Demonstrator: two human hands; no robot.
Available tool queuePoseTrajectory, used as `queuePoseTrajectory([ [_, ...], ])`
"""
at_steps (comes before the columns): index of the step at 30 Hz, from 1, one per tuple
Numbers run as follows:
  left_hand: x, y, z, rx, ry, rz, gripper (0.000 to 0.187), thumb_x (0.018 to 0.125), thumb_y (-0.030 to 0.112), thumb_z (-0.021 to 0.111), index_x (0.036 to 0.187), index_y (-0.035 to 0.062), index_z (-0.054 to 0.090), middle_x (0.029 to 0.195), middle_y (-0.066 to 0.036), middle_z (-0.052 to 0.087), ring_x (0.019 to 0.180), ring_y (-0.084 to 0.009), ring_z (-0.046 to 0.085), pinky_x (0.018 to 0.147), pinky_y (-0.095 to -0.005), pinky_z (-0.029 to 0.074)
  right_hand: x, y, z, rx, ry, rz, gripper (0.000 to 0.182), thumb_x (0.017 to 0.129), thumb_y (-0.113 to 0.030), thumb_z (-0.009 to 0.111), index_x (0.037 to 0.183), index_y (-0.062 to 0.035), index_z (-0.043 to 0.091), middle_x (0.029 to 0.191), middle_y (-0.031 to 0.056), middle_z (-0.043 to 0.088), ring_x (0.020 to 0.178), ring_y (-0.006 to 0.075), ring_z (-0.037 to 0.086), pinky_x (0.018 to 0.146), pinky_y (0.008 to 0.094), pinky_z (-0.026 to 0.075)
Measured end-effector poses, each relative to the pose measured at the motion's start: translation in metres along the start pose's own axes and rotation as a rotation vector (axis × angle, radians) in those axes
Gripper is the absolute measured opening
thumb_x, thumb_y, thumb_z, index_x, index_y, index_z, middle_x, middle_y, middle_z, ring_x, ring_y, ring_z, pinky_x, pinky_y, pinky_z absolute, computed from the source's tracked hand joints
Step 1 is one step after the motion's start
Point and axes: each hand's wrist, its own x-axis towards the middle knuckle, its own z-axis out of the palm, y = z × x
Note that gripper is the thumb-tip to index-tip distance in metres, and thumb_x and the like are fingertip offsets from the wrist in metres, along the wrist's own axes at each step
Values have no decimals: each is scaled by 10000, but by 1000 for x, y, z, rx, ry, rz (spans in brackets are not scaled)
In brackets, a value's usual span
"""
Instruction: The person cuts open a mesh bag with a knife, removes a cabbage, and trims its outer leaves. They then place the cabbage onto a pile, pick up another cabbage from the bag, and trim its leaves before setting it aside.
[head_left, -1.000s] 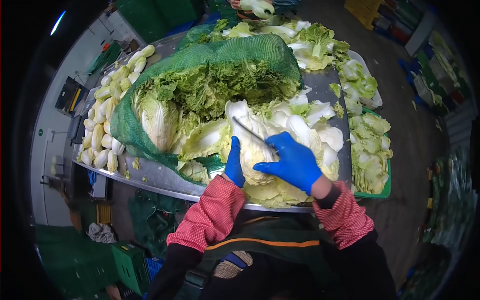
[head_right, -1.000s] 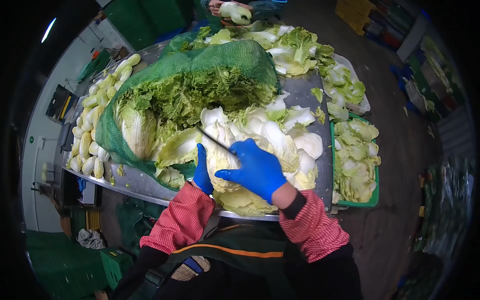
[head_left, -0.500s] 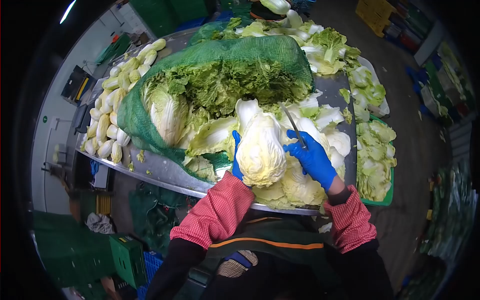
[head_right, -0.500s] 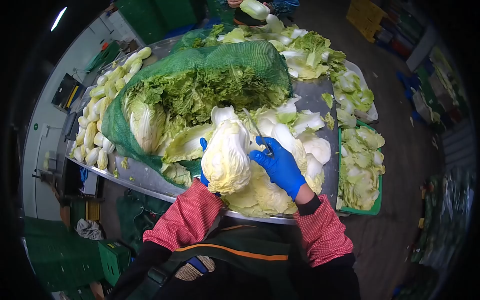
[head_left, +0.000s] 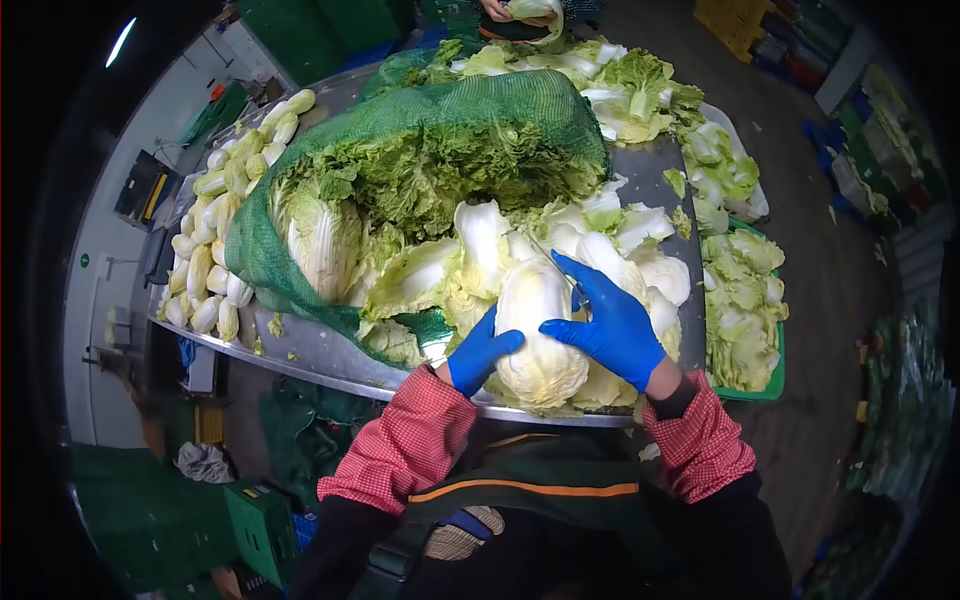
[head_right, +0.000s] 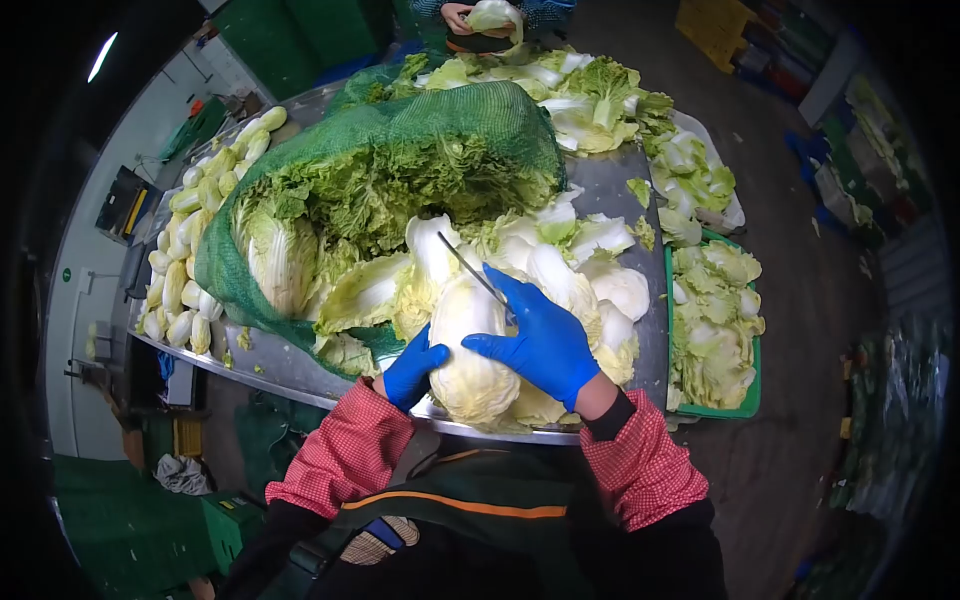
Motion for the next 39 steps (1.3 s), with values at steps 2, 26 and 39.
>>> queuePoseTrajectory([
  [2, 1, 6, 0, 61, -13, -24, 821, 843, 317, 681, 1464, 8, 242, 1420, -134, 427, 1287, -237, 451, 1072, -368, 367, 6, -2, -5, -102, -47, -19, 753, 758, -460, 749, 1382, -136, 478, 1229, 152, 585, 1058, 285, 606, 898, 354, 487],
  [26, 6, -32, 27, -702, 214, -158, 814, 856, 676, 478, 1413, 88, 390, 1320, -179, 523, 1147, -353, 550, 1009, -503, 423, -2, 64, -10, -32, 182, 204, 378, 889, -315, 644, 1197, -101, 594, 741, 62, 609, 602, 143, 608, 443, 280, 465],
  [39, 1, -15, 11, -489, 147, -184, 704, 947, 512, 465, 1469, 71, 296, 1431, -169, 431, 1270, -321, 473, 1086, -458, 361, -22, 33, 3, 733, -121, 437, 376, 953, -295, 583, 1259, -79, 562, 734, 30, 583, 490, 71, 517, 383, 235, 428],
])
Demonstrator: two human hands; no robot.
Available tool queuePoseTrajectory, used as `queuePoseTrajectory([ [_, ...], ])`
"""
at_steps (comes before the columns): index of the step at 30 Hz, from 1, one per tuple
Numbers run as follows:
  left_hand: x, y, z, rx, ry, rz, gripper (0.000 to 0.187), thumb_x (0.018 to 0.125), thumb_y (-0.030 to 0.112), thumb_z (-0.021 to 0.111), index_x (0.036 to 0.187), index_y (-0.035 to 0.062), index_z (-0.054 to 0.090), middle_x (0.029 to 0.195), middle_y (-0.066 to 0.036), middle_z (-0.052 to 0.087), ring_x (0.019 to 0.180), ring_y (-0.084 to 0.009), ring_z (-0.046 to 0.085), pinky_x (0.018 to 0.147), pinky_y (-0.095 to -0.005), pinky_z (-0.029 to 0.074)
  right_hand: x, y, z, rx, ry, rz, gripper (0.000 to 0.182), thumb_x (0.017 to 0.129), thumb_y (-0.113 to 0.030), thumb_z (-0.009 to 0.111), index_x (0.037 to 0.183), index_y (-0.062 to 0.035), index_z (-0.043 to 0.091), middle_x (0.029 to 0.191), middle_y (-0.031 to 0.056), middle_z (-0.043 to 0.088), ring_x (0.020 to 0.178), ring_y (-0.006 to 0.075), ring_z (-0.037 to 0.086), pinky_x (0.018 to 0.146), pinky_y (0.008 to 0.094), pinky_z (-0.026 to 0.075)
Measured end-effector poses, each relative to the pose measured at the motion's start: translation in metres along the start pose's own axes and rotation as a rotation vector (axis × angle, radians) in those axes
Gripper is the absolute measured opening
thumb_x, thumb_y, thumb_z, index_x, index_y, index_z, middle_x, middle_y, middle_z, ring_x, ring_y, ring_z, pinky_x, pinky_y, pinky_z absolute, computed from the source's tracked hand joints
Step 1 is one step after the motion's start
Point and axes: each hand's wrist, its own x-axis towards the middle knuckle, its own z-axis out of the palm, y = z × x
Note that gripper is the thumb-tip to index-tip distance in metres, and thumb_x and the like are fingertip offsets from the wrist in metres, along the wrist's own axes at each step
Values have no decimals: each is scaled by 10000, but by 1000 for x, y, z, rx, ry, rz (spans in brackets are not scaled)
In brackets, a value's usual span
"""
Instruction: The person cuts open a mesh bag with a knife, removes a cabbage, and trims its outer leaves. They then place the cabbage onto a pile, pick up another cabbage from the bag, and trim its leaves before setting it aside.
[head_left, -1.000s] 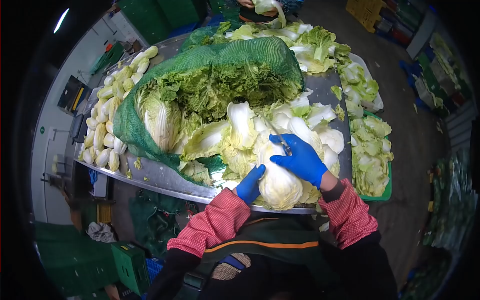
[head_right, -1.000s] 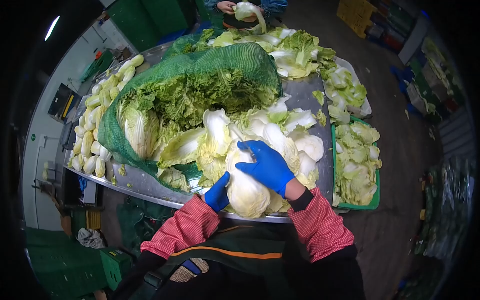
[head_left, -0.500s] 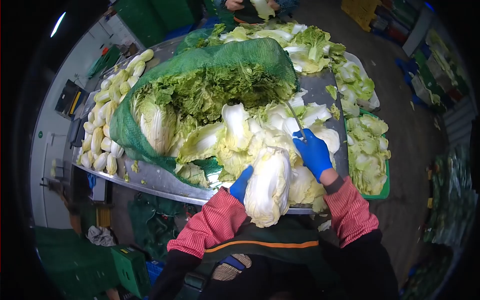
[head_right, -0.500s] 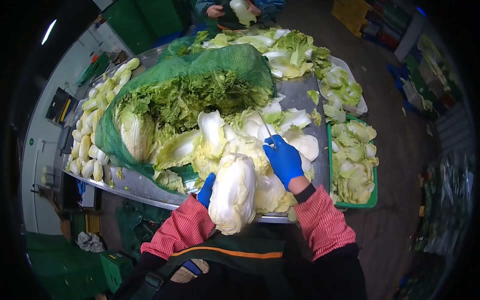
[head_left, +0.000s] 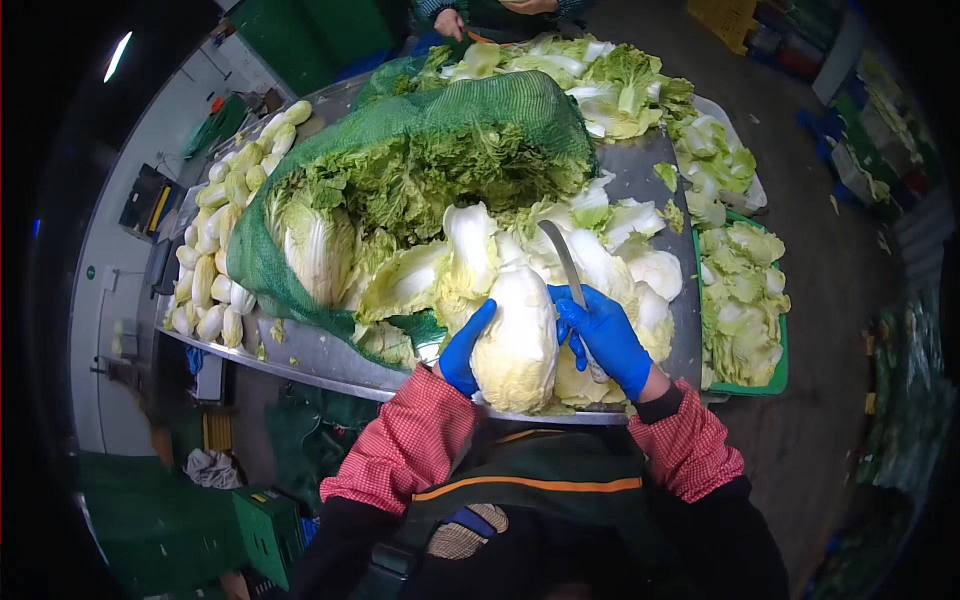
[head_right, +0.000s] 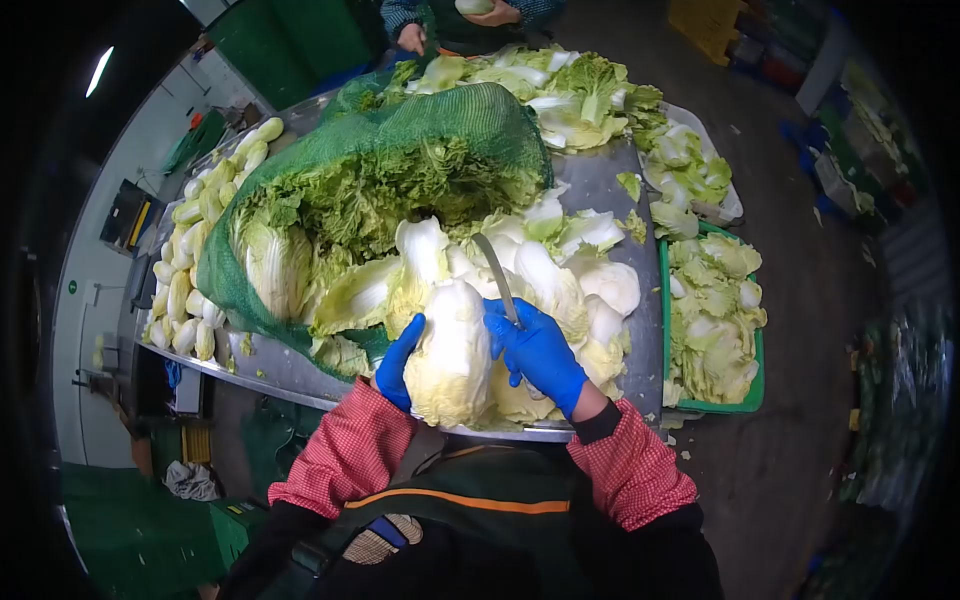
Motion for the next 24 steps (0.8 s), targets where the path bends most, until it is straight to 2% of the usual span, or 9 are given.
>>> queuePoseTrajectory([
  [2, -6, -2, 5, -94, -7, 6, 706, 920, 478, 525, 1466, 84, 312, 1415, -178, 445, 1244, -332, 492, 1070, -467, 375, 5, 1, -1, 24, -26, -21, 461, 925, -341, 616, 1297, -80, 537, 723, 28, 566, 477, 67, 504, 388, 231, 424],
  [5, -14, 0, 14, -349, -106, -26, 620, 948, 389, 523, 1438, 53, 347, 1374, -186, 484, 1216, -338, 520, 1052, -474, 398, 2, -8, 0, -316, 93, -120, 567, 886, -392, 658, 1331, -75, 506, 747, 28, 558, 506, 73, 517, 408, 229, 435],
  [8, -16, 6, 24, -278, -96, -60, 632, 938, 387, 545, 1429, 39, 352, 1346, -180, 507, 1198, -308, 537, 1032, -444, 423, 1, -15, -2, -198, -54, 14, 621, 849, -405, 700, 1347, -94, 498, 790, 29, 562, 595, 100, 568, 448, 244, 474],
  [11, -8, 16, 25, 456, 55, 219, 634, 931, 369, 566, 1415, 14, 360, 1312, -159, 531, 1180, -264, 548, 1005, -397, 446, 2, -9, -2, -209, -40, -34, 624, 831, -396, 718, 1343, -106, 508, 797, 33, 580, 599, 110, 583, 452, 251, 481],
  [13, -8, 2, 13, 662, 137, 298, 678, 881, 295, 651, 1406, -7, 348, 1294, -146, 533, 1172, -246, 545, 979, -367, 460, 1, -6, 0, -282, -30, -75, 635, 816, -391, 733, 1339, -105, 512, 800, 40, 591, 592, 115, 590, 458, 259, 485],
  [16, -13, -7, 10, 565, 82, 296, 785, 806, 242, 721, 1427, 4, 305, 1317, -154, 510, 1188, -261, 535, 993, -377, 448, -3, 0, 1, -426, -78, -77, 697, 773, -388, 766, 1346, -93, 503, 821, 72, 611, 577, 138, 605, 496, 285, 502],
  [19, -12, -11, 8, 600, 71, 291, 840, 764, 198, 749, 1436, 8, 283, 1328, -160, 499, 1207, -267, 518, 1013, -388, 430, -5, -4, -7, -609, -108, -155, 733, 768, -387, 761, 1372, -94, 465, 881, 110, 641, 669, 205, 650, 606, 327, 531],
  [22, 0, -14, 4, 652, 57, 343, 870, 729, 171, 774, 1430, 7, 286, 1325, -161, 497, 1219, -269, 506, 1026, -396, 418, -3, -6, -13, -454, -172, -60, 758, 772, -280, 767, 1405, -77, 402, 989, 122, 659, 651, 143, 620, 524, 283, 522],
  [24, 4, -19, 4, 717, 61, 404, 889, 710, 169, 793, 1425, 6, 291, 1324, -158, 496, 1225, -270, 499, 1033, -398, 410, -3, 1, -14, -522, -128, -198, 753, 764, -221, 735, 1416, -84, 385, 950, 119, 661, 630, 141, 615, 523, 278, 515],
])
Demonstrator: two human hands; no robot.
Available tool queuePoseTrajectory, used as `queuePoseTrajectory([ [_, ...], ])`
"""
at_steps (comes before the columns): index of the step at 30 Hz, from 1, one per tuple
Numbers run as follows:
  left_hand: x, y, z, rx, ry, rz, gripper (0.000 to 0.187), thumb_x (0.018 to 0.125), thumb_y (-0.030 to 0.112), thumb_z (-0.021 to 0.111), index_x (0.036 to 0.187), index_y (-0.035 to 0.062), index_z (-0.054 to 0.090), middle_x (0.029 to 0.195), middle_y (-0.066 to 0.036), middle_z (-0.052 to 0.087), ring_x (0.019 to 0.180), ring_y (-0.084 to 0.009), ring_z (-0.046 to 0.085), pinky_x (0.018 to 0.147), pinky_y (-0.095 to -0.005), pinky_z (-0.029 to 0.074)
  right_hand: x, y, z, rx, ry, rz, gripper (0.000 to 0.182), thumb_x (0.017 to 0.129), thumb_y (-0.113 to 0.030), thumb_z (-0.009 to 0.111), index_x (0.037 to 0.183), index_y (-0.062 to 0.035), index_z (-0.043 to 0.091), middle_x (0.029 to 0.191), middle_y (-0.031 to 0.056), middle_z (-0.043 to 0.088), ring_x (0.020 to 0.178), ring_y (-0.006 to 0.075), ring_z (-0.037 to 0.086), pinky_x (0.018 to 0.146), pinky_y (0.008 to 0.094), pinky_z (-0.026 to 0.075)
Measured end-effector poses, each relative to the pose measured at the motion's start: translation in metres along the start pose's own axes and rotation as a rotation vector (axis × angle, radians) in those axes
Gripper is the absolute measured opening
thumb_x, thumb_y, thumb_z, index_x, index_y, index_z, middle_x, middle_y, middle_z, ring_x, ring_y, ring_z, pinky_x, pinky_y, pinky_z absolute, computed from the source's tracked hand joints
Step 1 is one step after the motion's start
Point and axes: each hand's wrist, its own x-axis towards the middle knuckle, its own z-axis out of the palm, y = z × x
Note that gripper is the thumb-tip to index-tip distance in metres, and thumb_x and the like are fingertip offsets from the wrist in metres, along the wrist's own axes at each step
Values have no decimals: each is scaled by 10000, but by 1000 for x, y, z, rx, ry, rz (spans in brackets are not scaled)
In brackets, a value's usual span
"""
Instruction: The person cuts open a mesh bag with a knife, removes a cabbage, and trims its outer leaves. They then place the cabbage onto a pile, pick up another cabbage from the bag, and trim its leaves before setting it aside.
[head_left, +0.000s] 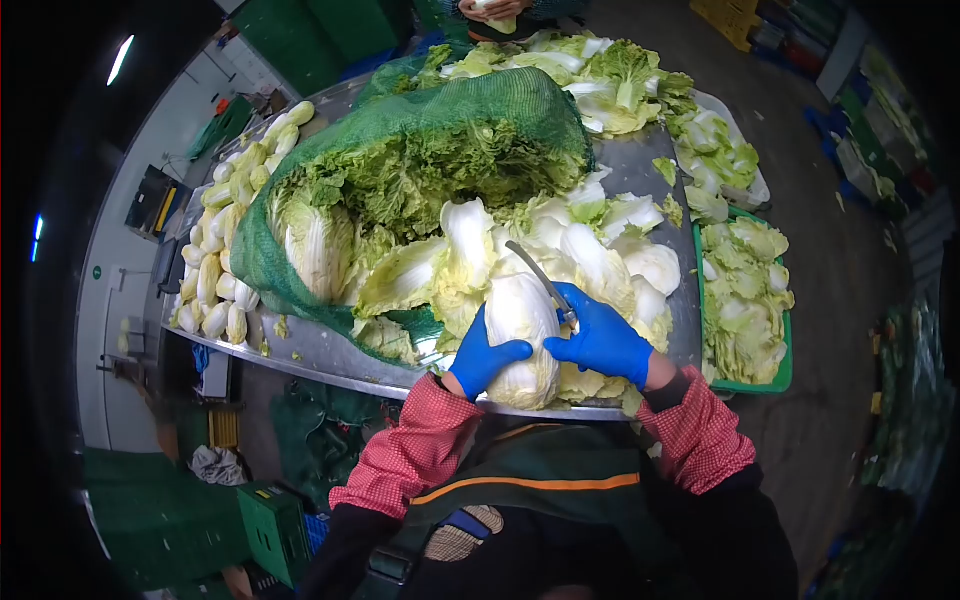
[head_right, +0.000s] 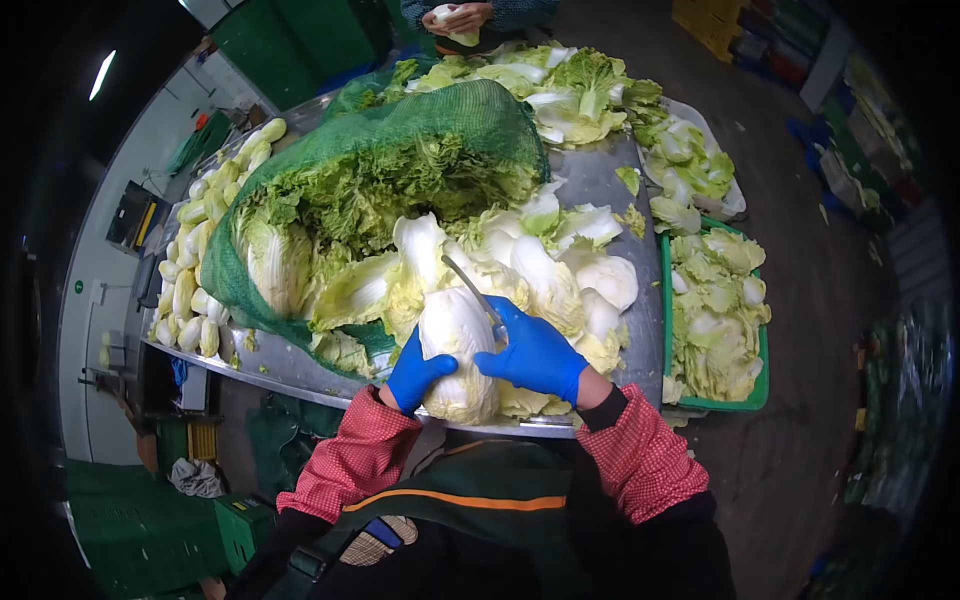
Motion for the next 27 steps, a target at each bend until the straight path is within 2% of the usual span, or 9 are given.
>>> queuePoseTrajectory([
  [4, 3, -2, 6, 171, 2, 46, 915, 686, 190, 821, 1416, 2, 303, 1325, -153, 493, 1228, -268, 494, 1036, -397, 405, -6, 5, 7, -25, 131, -99, 723, 734, -117, 652, 1411, -96, 399, 863, 98, 655, 592, 124, 597, 496, 252, 492],
  [6, 3, -5, 6, 233, -47, 102, 928, 685, 208, 827, 1420, -1, 300, 1333, -154, 489, 1233, -266, 489, 1039, -397, 402, -11, -4, 0, 59, 116, 48, 688, 734, -85, 613, 1396, -101, 426, 845, 85, 650, 575, 112, 584, 489, 241, 485],
  [12, -10, 7, 9, -348, -230, -186, 988, 740, 454, 751, 1477, 36, 241, 1427, -169, 409, 1302, -292, 434, 1103, -437, 334, 0, 34, -36, 391, 39, 78, 603, 763, -111, 626, 1345, -60, 475, 756, 60, 611, 506, 131, 580, 418, 250, 476],
  [14, -16, -1, 6, -556, -221, -265, 998, 734, 474, 747, 1477, 36, 243, 1415, -183, 421, 1304, -305, 431, 1102, -448, 340, 3, 33, -47, 269, 61, 211, 556, 775, -157, 662, 1293, -35, 502, 738, 79, 606, 525, 164, 594, 470, 291, 504],
  [17, -14, 16, 7, -510, -188, -249, 985, 725, 456, 757, 1465, 31, 264, 1385, -189, 456, 1268, -318, 468, 1068, -463, 384, -4, 40, -35, -630, 405, -186, 527, 790, -206, 658, 1270, -43, 513, 771, 139, 641, 626, 262, 641, 606, 369, 536],
  [18, -9, 21, 6, -439, -196, -199, 967, 722, 426, 763, 1455, 22, 277, 1369, -180, 472, 1240, -307, 497, 1050, -452, 407, -9, 20, -38, -577, 389, -66, 522, 796, -262, 660, 1260, -65, 524, 874, 175, 671, 783, 347, 656, 727, 428, 519],
  [23, -18, 25, -7, -526, -120, -241, 913, 737, 395, 756, 1442, 27, 310, 1352, -180, 493, 1201, -309, 533, 1033, -457, 426, -7, 12, -40, -392, 346, -30, 434, 841, -300, 660, 1218, -103, 575, 864, 143, 674, 720, 292, 648, 662, 384, 510],
  [24, -24, 19, -4, -688, -79, -299, 809, 838, 490, 641, 1443, 52, 332, 1373, -184, 479, 1212, -334, 518, 1048, -475, 404, -5, 9, -37, -413, 385, -81, 416, 851, -307, 663, 1206, -106, 586, 834, 131, 669, 682, 268, 642, 643, 366, 506],
  [27, -14, 9, 10, -869, 14, -176, 880, 861, 686, 460, 1473, 78, 285, 1441, -197, 398, 1269, -355, 455, 1064, -490, 376, -10, -15, -18, 77, 61, 18, 498, 847, -376, 707, 1241, -100, 576, 758, 68, 632, 622, 140, 581, 606, 309, 486],
])
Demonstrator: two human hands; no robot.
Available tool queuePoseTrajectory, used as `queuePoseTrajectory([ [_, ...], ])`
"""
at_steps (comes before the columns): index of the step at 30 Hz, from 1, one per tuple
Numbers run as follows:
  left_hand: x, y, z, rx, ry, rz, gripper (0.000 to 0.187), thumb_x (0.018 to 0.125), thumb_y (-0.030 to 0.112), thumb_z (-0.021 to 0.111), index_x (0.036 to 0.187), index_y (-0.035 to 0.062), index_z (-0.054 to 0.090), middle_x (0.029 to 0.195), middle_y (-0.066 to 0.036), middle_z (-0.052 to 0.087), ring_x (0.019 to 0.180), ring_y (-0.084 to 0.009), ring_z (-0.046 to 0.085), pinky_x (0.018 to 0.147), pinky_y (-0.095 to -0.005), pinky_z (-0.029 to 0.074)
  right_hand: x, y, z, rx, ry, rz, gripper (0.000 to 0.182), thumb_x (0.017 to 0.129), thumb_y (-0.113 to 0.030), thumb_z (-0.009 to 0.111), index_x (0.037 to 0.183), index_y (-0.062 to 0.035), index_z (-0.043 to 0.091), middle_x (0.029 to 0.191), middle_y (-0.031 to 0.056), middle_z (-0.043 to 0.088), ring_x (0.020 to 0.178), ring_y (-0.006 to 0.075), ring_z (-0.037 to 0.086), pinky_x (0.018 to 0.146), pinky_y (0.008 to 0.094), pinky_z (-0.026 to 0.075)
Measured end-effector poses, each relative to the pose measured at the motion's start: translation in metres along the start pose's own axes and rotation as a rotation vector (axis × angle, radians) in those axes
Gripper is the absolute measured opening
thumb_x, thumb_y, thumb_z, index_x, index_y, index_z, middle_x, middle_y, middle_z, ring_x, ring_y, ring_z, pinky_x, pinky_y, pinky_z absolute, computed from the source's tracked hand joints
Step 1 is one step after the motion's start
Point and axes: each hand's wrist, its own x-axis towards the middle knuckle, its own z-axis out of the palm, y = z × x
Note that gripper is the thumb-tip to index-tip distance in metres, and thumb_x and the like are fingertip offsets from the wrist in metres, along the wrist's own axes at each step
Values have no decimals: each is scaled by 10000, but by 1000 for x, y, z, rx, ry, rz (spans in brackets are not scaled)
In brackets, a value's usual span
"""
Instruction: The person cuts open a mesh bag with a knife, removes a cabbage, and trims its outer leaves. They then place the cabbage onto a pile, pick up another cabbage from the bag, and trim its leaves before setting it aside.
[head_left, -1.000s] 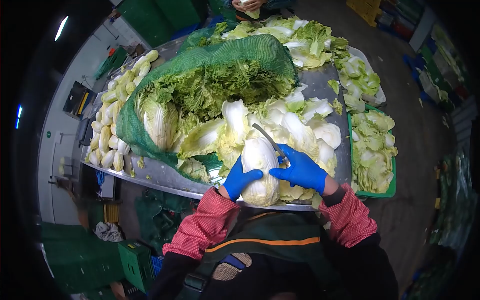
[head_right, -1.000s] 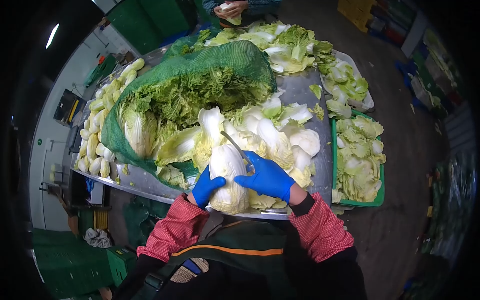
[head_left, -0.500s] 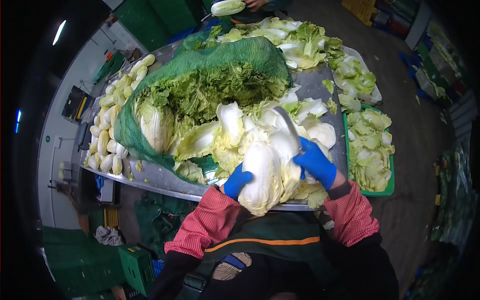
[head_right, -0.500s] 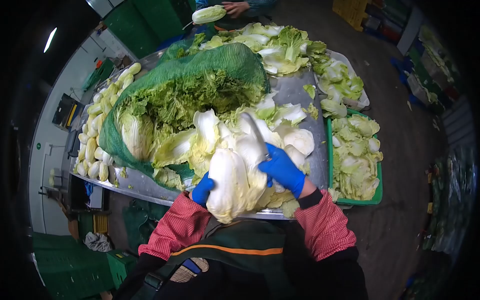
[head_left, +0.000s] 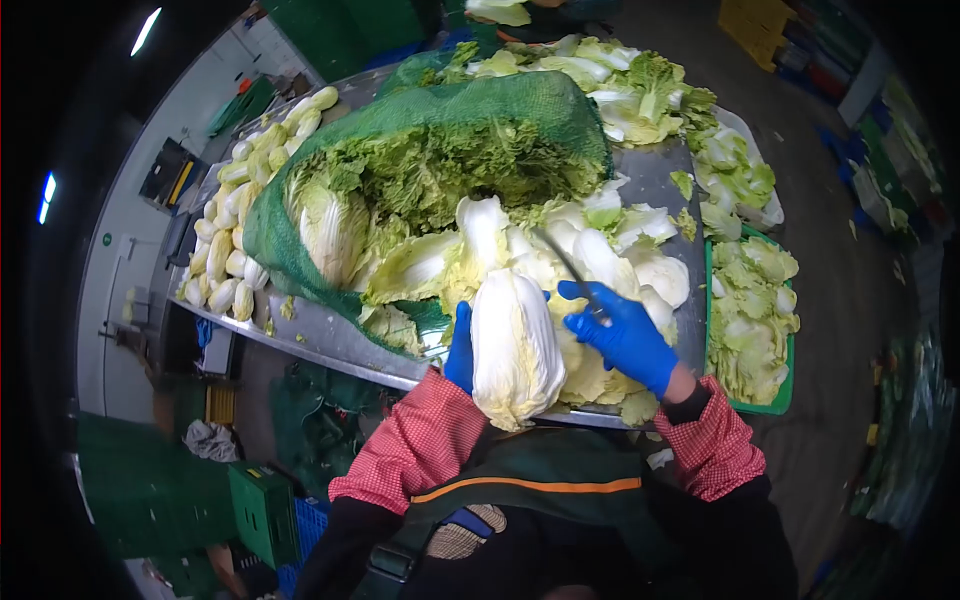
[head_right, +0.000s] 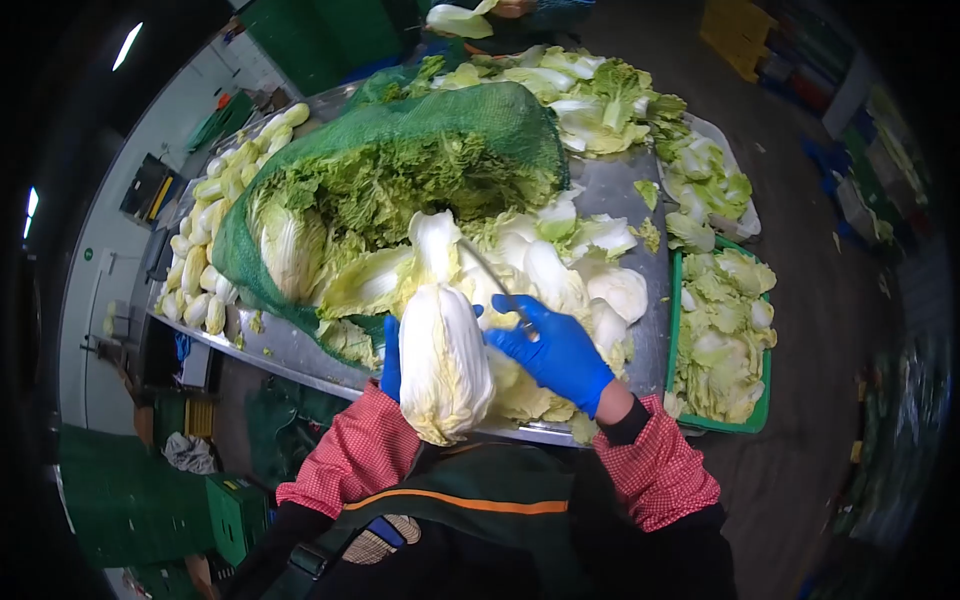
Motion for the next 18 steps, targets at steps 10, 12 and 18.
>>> queuePoseTrajectory([
  [10, -18, 37, -23, 630, 5, 67, 748, 833, 268, 686, 1428, 14, 310, 1372, -133, 454, 1260, -248, 459, 1059, -381, 377, 21, -3, 54, -31, -176, 168, 710, 781, -435, 742, 1335, -69, 490, 852, 113, 634, 716, 199, 643, 653, 329, 532],
  [12, -21, 49, -22, 673, -28, 61, 790, 806, 281, 713, 1428, 14, 306, 1361, -130, 465, 1250, -246, 468, 1055, -380, 379, 23, -8, 60, -160, -158, 57, 752, 766, -435, 741, 1364, -77, 459, 935, 158, 651, 831, 262, 654, 736, 359, 527],
  [18, -9, 65, -28, 841, 77, 136, 860, 719, 202, 803, 1403, 6, 320, 1305, -141, 503, 1197, -243, 507, 1020, -374, 413, 39, -11, 77, -234, -115, 33, 845, 722, -398, 729, 1424, -94, 371, 1073, 225, 645, 960, 357, 647, 837, 398, 509],
])
